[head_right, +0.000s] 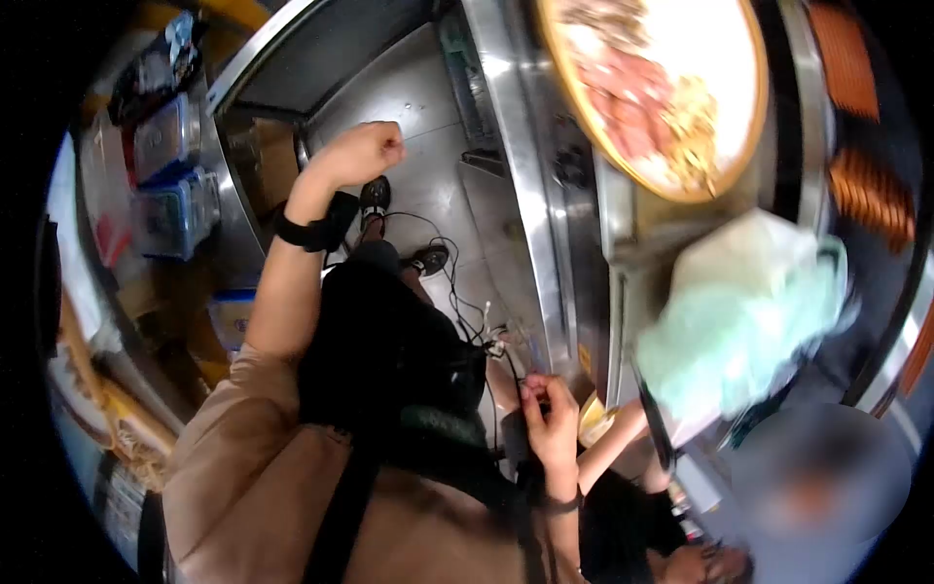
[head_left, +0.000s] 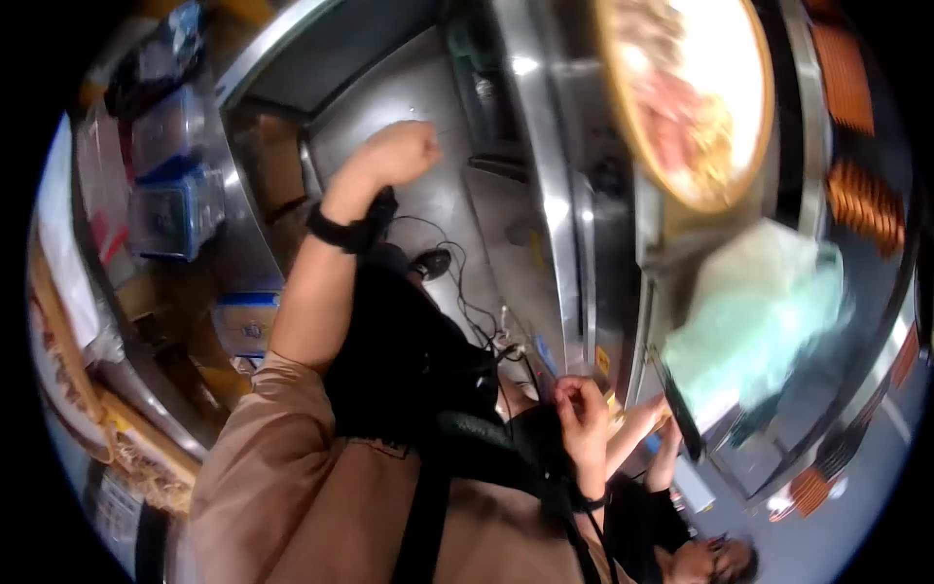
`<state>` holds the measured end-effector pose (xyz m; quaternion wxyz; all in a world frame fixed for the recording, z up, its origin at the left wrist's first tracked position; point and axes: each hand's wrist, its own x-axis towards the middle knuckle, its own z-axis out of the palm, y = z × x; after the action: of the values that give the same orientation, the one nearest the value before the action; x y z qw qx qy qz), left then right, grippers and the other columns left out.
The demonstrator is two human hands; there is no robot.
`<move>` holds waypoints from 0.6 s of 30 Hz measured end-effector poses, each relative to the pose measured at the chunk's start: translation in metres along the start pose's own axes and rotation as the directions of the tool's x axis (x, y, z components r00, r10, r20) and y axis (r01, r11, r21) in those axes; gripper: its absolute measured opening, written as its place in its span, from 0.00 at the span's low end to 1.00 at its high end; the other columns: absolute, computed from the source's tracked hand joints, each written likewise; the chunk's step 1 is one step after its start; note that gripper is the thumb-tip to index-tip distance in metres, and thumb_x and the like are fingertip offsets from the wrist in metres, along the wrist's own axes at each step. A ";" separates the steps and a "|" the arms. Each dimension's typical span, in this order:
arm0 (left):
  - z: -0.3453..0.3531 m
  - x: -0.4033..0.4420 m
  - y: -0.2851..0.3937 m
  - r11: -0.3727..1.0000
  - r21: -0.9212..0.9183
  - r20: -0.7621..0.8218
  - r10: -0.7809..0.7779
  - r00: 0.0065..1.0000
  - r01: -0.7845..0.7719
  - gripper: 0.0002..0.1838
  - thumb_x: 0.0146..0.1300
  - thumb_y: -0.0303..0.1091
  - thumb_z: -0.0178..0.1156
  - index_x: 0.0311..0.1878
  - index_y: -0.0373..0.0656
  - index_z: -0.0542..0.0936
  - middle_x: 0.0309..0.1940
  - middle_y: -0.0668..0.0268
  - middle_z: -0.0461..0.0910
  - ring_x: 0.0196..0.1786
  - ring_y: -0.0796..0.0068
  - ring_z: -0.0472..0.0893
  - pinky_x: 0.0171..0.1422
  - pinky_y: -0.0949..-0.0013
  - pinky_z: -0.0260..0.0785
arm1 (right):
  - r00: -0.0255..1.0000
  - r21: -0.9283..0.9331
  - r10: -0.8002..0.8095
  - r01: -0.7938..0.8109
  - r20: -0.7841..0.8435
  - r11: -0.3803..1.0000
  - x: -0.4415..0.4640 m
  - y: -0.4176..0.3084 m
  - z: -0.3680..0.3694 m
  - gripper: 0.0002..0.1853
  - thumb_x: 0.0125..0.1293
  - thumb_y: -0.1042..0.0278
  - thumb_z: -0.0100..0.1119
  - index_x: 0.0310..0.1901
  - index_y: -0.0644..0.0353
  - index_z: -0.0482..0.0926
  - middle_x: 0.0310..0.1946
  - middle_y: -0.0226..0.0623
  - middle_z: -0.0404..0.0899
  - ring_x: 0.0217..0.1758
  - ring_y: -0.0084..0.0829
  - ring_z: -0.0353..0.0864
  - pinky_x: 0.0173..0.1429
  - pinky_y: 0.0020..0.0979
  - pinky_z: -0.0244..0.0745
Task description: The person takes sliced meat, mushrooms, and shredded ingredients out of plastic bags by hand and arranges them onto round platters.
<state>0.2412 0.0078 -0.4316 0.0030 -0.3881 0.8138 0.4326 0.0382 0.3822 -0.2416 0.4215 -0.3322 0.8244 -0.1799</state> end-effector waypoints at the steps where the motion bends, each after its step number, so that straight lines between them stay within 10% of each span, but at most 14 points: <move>1: 0.013 0.005 -0.023 0.999 -0.038 -0.014 -0.026 1.000 0.025 0.10 0.64 0.35 0.59 0.39 0.37 0.77 0.32 0.55 0.81 0.37 0.58 0.80 0.42 0.61 0.71 | 1.000 -0.072 -0.031 0.031 0.004 0.997 0.010 -0.002 0.010 0.07 0.66 0.82 0.55 0.44 0.65 0.76 0.35 0.31 0.77 0.37 0.21 0.76 0.44 0.21 0.71; 18: 0.181 0.099 -0.177 0.936 -0.256 0.166 -0.205 0.965 0.243 0.15 0.62 0.36 0.59 0.44 0.34 0.76 0.43 0.46 0.79 0.49 0.45 0.78 0.54 0.52 0.70 | 0.951 -0.207 0.200 -0.152 0.237 0.966 0.161 0.007 0.103 0.13 0.62 0.83 0.57 0.49 0.63 0.77 0.43 0.38 0.77 0.43 0.30 0.80 0.48 0.28 0.75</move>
<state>0.2244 0.0163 -0.7026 0.0543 -0.4444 0.6942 0.5636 0.0516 0.2727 -0.3980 0.5057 -0.3154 0.8027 -0.0190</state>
